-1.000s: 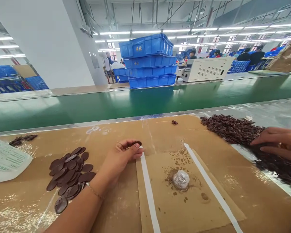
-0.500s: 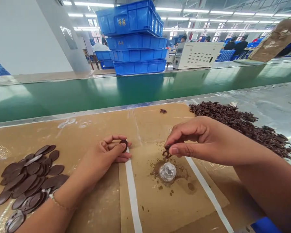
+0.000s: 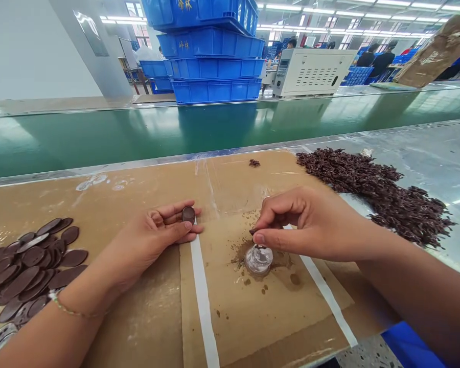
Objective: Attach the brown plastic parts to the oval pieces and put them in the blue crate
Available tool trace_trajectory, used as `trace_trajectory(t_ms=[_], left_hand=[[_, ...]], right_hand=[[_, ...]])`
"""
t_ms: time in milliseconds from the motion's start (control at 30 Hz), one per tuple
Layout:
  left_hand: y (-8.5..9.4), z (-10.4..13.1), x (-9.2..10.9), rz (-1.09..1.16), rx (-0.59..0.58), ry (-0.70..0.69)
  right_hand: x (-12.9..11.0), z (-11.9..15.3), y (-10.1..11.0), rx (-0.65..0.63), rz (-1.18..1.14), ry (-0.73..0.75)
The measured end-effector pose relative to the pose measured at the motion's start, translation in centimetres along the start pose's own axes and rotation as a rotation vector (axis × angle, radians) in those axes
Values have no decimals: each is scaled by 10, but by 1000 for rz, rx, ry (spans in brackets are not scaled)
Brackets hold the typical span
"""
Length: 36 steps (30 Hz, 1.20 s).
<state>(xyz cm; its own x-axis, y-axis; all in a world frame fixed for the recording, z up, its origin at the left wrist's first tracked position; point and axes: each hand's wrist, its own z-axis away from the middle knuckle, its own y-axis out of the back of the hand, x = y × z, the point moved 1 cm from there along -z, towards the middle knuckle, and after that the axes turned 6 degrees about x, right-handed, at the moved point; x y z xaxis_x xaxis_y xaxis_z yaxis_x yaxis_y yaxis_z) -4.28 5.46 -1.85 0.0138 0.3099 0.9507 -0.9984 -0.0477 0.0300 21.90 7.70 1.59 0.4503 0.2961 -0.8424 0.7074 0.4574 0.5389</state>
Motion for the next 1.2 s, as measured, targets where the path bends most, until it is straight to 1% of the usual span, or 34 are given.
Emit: trace_trajectory(t_ms=[100, 467, 700, 833, 1033, 1200], left_hand=[[2, -1, -1, 32, -41, 22], [2, -3, -1, -31, -7, 18], [3, 0, -2, -74, 5, 9], [2, -1, -2, -56, 5, 3], [1, -2, -1, -39, 13, 15], [-1, -1, 2, -32, 20, 24]], right_hand=[[-2, -1, -1, 13, 27, 26], [-3, -1, -1, 27, 116, 71], [-3, 0, -2, 43, 98, 63], [-3, 1, 0, 82, 37, 67], [0, 2, 2, 22, 63, 43], [1, 2, 2, 10, 95, 39]])
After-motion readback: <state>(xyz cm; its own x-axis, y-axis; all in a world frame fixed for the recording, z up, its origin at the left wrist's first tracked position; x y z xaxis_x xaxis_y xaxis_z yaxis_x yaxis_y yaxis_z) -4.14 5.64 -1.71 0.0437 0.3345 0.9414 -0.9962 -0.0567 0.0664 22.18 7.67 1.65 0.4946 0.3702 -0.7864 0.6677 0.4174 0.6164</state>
